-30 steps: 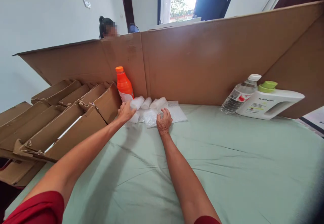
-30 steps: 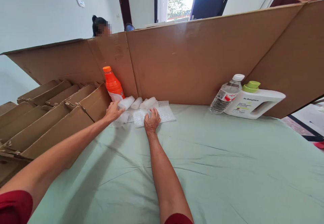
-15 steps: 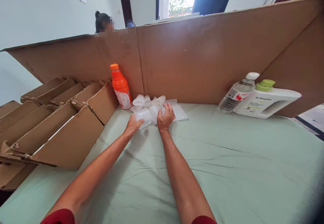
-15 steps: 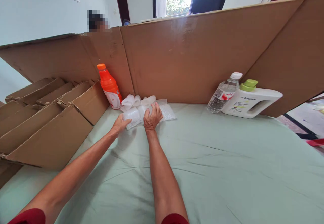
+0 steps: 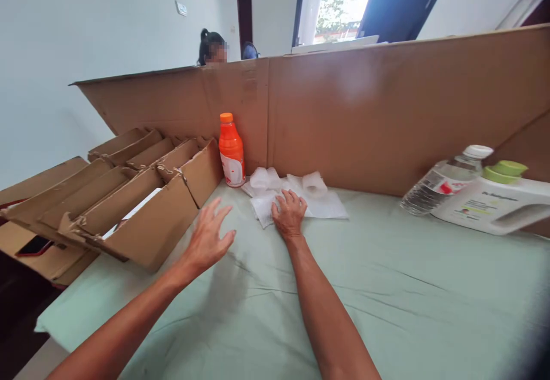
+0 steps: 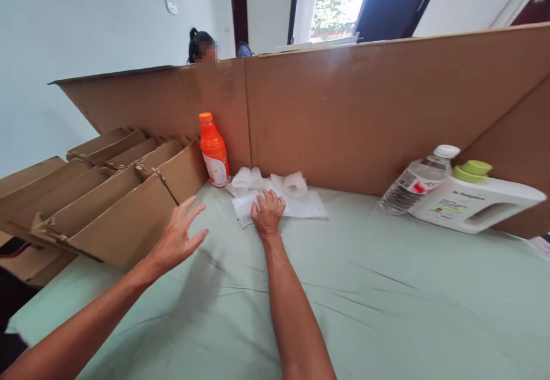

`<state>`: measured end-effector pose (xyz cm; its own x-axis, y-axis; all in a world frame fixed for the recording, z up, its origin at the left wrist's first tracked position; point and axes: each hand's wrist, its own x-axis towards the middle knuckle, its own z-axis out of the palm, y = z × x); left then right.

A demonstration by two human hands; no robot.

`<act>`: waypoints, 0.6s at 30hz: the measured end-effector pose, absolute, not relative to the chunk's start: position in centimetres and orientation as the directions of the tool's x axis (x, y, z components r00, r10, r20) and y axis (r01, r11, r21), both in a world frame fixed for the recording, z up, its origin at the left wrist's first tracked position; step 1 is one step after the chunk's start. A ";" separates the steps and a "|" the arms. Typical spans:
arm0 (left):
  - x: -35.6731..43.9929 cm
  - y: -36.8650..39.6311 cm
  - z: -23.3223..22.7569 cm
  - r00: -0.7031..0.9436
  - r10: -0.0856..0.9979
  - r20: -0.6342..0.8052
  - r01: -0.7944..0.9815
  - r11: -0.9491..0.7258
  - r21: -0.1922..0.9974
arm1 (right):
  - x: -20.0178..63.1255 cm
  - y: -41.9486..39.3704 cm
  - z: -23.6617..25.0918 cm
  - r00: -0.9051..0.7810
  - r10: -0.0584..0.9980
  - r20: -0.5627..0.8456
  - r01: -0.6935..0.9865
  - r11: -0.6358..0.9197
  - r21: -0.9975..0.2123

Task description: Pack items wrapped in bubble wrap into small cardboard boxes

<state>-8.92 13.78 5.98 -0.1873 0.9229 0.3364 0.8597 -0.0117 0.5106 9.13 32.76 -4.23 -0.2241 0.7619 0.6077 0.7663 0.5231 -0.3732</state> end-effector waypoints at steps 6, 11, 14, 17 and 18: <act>-17.1 6.1 10.8 -0.231 0.735 0.637 0.960 0.277 0.029 | 8.7 32.2 -3.4 -0.177 0.630 0.756 0.758 0.577 -0.302; -20.5 4.2 9.9 -0.242 0.774 0.585 0.944 0.327 -0.042 | 8.5 29.6 -1.9 -0.107 0.609 0.786 0.773 0.548 -0.320; -20.1 3.3 9.1 -0.073 0.757 0.649 0.989 0.138 -0.050 | 9.1 27.2 -0.7 -0.132 0.594 0.794 0.749 0.584 -0.312; -18.2 1.4 9.2 0.144 0.730 0.668 0.989 -0.131 -0.070 | 11.1 24.7 0.6 -0.201 0.598 0.775 0.701 0.641 -0.313; -17.4 0.5 9.4 0.204 0.722 0.662 0.973 -0.224 -0.055 | 12.1 23.9 1.0 -0.222 0.608 0.762 0.682 0.655 -0.325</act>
<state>-17.38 0.55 9.36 0.2039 0.7217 0.6615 0.9730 -0.2243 -0.0553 12.10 23.89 1.03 -0.2220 0.6085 0.7619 0.6819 0.6554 -0.3247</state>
